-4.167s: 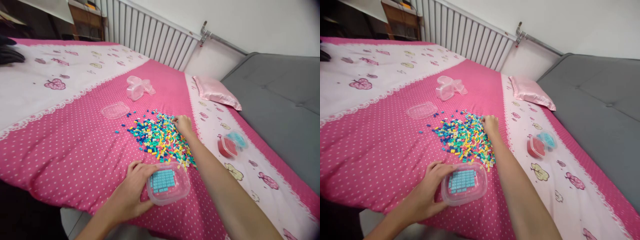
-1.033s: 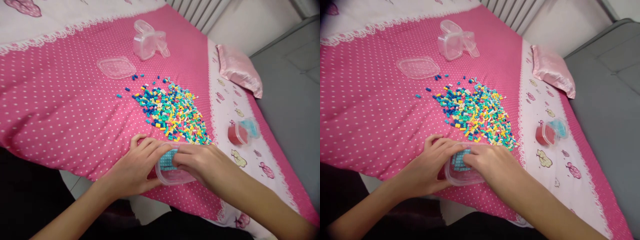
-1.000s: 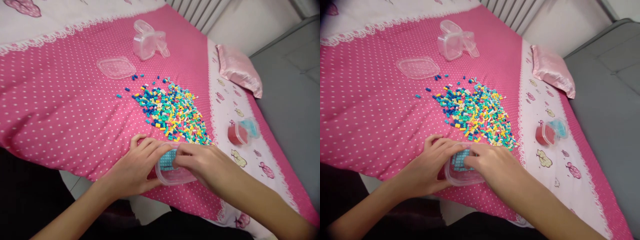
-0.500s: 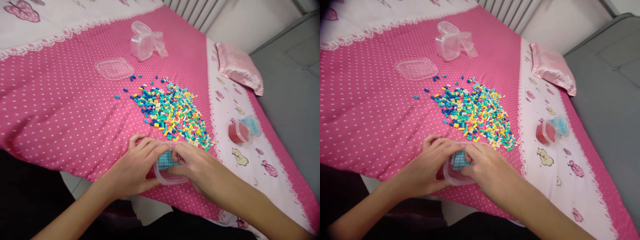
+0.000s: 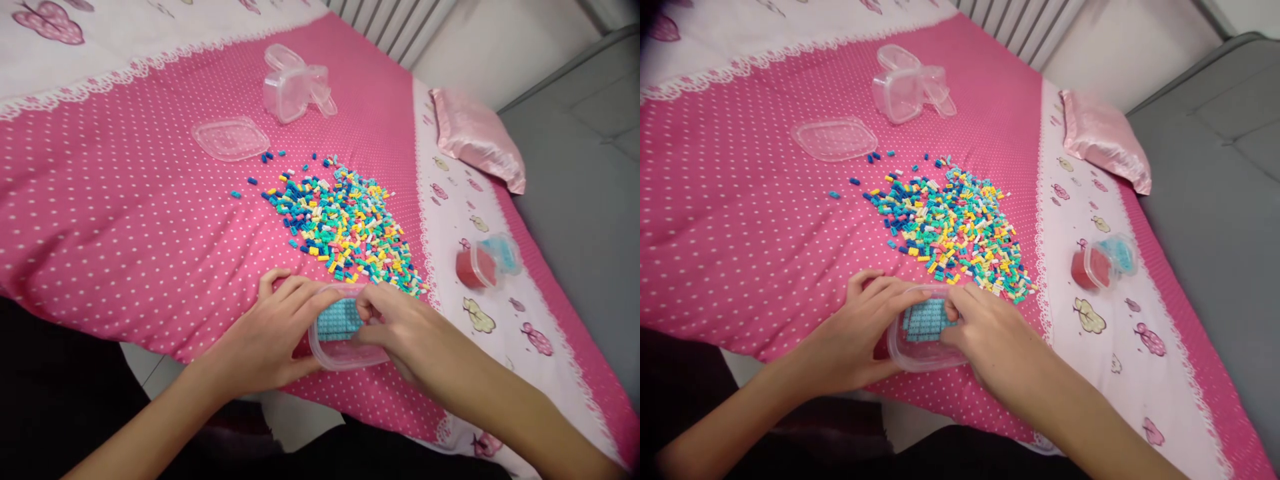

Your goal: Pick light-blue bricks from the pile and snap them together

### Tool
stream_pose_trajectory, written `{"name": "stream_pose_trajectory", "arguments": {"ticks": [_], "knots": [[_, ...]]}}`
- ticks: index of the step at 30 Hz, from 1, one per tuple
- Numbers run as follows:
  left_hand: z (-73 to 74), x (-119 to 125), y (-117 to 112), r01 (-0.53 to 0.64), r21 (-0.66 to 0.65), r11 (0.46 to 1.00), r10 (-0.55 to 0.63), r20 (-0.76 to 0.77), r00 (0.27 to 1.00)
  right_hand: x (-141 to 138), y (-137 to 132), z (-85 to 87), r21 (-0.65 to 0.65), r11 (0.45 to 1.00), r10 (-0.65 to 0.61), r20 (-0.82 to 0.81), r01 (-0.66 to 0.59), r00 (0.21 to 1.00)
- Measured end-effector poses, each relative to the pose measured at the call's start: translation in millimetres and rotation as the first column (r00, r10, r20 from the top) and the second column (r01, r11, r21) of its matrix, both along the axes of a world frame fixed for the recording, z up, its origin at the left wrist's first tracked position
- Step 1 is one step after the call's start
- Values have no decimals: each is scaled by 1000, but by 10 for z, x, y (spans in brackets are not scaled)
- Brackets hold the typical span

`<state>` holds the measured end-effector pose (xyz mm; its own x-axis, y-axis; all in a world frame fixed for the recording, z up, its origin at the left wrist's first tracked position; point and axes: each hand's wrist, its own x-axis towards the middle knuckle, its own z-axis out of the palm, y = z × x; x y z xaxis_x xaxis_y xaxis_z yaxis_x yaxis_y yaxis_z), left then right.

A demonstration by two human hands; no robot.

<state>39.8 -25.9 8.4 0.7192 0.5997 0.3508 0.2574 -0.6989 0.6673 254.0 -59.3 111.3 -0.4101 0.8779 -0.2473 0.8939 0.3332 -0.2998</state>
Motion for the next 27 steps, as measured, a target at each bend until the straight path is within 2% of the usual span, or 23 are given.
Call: {"name": "stream_pose_trajectory", "arguments": {"ticks": [7,13,19,23,27], "knots": [[-4,10,4,1,2,1000,-1,-4,1000,-57,36,-33,-121,975,-196,-54,188,979],[-7,12,20,7,20,1000,-7,17,1000,-48,10,-8,-153,961,-246,-90,231,965],[-5,13,15,7,22,1000,-7,10,1000,-52,-15,-28,-95,995,4,-122,-16,993],[2,14,15,5,28,1000,-5,18,1000,-66,1,-27,-121,992,28,-126,-43,992],[6,16,22,9,23,1000,-9,11,1000,-12,-17,-71,-5,989,148,-150,-150,978]]}}
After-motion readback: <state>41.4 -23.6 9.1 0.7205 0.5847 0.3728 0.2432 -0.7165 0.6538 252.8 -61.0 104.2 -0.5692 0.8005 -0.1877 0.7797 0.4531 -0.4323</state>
